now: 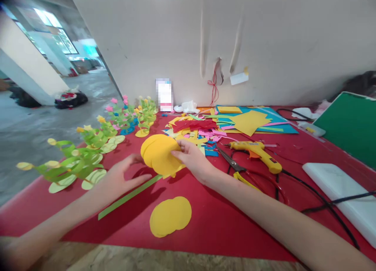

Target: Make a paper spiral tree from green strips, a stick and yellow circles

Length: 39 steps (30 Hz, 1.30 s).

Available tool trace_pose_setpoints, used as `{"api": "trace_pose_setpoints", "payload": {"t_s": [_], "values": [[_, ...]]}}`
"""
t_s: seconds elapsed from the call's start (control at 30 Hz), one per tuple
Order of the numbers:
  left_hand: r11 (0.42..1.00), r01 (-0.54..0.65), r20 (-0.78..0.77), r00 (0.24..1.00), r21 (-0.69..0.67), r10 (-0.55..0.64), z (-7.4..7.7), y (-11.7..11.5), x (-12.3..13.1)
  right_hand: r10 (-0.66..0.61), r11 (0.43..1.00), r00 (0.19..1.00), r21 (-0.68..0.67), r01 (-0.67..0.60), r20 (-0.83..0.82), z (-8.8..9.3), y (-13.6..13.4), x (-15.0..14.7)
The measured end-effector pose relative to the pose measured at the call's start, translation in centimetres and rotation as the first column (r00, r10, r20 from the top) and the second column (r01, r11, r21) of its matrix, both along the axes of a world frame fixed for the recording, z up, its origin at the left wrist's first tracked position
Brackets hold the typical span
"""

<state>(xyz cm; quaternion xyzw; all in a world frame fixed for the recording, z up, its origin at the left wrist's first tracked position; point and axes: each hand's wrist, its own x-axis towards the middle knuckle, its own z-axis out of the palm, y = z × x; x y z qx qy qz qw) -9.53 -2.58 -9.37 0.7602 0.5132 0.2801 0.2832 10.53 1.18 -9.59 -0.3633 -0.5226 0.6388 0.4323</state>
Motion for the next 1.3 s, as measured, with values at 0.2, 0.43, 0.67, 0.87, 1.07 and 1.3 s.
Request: {"api": "trace_pose_setpoints", "payload": {"t_s": [0.2,0.43,0.67,0.87,1.07,1.3], "values": [[0.991,-0.094,0.499,0.856,-0.100,0.132,-0.7,0.2,0.3,-0.037,0.994,0.999,0.107,0.036,0.007,-0.9,-0.5,-3.9],[0.987,-0.136,0.514,0.842,-0.087,0.162,-1.4,0.3,0.3,-0.097,0.972,0.990,0.222,0.073,0.101,-2.5,-0.6,-5.6],[0.982,-0.155,0.464,0.866,-0.104,0.186,-2.0,0.1,0.8,-0.085,0.967,0.970,0.252,0.025,0.228,-3.3,-0.9,-5.6],[0.976,-0.206,0.413,0.885,-0.070,0.216,-2.1,0.1,0.8,-0.108,0.958,0.933,0.287,0.006,0.343,-2.9,-1.2,-6.2],[0.973,-0.227,0.389,0.893,-0.043,0.226,-2.3,0.3,0.7,-0.142,0.929,0.896,0.369,-0.027,0.421,-2.3,-1.0,-6.0],[0.978,-0.206,0.402,0.893,-0.035,0.202,-2.6,0.3,0.4,-0.158,0.887,0.876,0.455,-0.076,0.455,-1.1,-0.6,-5.5]]}}
